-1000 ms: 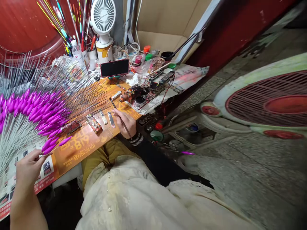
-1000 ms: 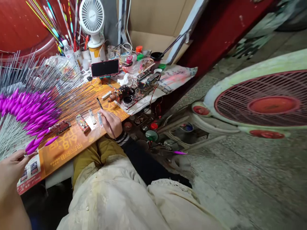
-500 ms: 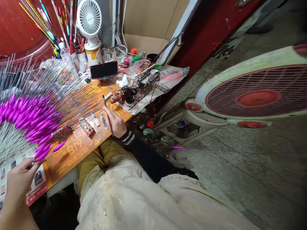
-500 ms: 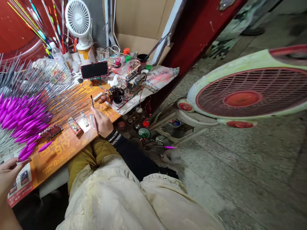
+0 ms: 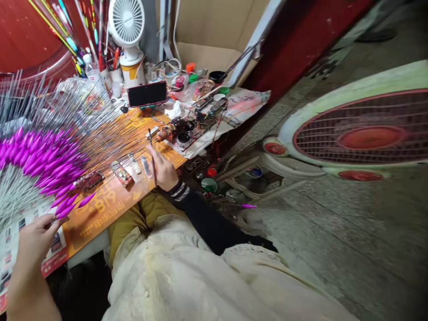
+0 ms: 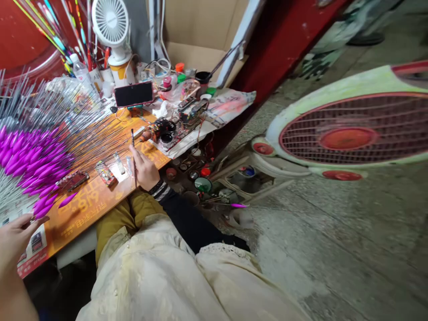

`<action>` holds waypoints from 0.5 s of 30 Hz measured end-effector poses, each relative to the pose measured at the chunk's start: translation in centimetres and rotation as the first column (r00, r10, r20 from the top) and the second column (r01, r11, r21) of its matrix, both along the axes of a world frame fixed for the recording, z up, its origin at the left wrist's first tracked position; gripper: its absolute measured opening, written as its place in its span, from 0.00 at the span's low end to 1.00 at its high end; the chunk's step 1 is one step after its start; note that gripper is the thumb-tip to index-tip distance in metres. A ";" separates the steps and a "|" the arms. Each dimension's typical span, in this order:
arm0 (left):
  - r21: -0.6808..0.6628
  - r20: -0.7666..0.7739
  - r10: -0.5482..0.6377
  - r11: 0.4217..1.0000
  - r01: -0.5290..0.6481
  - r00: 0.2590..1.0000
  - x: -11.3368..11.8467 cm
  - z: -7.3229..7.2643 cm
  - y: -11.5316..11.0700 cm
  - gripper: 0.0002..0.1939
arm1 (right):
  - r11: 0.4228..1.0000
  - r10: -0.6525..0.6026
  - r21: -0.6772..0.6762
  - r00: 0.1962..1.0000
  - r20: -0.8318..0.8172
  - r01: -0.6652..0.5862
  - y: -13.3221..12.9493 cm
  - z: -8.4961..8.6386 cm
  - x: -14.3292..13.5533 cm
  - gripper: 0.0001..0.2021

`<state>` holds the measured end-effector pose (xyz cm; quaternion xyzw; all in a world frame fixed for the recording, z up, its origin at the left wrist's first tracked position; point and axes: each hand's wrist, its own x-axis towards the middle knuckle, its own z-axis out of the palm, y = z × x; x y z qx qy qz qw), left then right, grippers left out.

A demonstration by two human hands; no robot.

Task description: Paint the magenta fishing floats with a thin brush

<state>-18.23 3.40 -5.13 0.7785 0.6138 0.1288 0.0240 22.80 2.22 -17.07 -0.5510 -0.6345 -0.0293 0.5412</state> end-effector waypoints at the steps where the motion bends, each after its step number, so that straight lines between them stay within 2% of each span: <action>1: -0.011 0.017 -0.011 1.000 0.011 1.000 0.2 -0.1 -0.1 0.16 | 0.999 -0.013 0.032 0.999 -0.029 0.014 -0.5 -0.2 -0.2 0.25; 5: -0.085 0.099 0.009 0.996 0.000 0.995 0.8 -0.2 -0.5 0.15 | 0.972 -0.053 0.221 0.988 -0.143 0.084 -3.5 -1.3 -2.0 0.21; 6: -0.107 0.118 0.003 0.994 0.009 0.993 0.9 -0.3 -0.6 0.15 | 0.968 -0.015 0.248 0.991 -0.131 0.047 -4.3 -1.6 -2.7 0.21; 8: -0.141 0.154 -0.009 0.989 0.031 0.988 0.9 -0.4 -0.7 0.14 | 0.944 0.151 0.301 0.988 -0.040 -0.132 -5.6 -2.1 -4.4 0.23; 11: -0.150 0.181 -0.019 0.988 0.047 0.983 1.0 -0.6 -0.8 0.15 | 0.865 0.382 0.303 0.917 0.119 -0.400 -6.7 -2.5 -7.7 0.27; 13: -0.146 0.188 -0.025 0.988 0.053 0.982 1.0 -0.7 -0.9 0.16 | 0.842 0.433 0.278 0.887 0.160 -0.462 -6.9 -2.7 -9.8 0.29; 15: -0.152 0.195 -0.028 0.987 0.058 0.980 1.1 -0.7 -1.1 0.17 | 0.849 0.434 0.252 0.885 0.171 -0.465 -6.9 -2.9 -11.3 0.29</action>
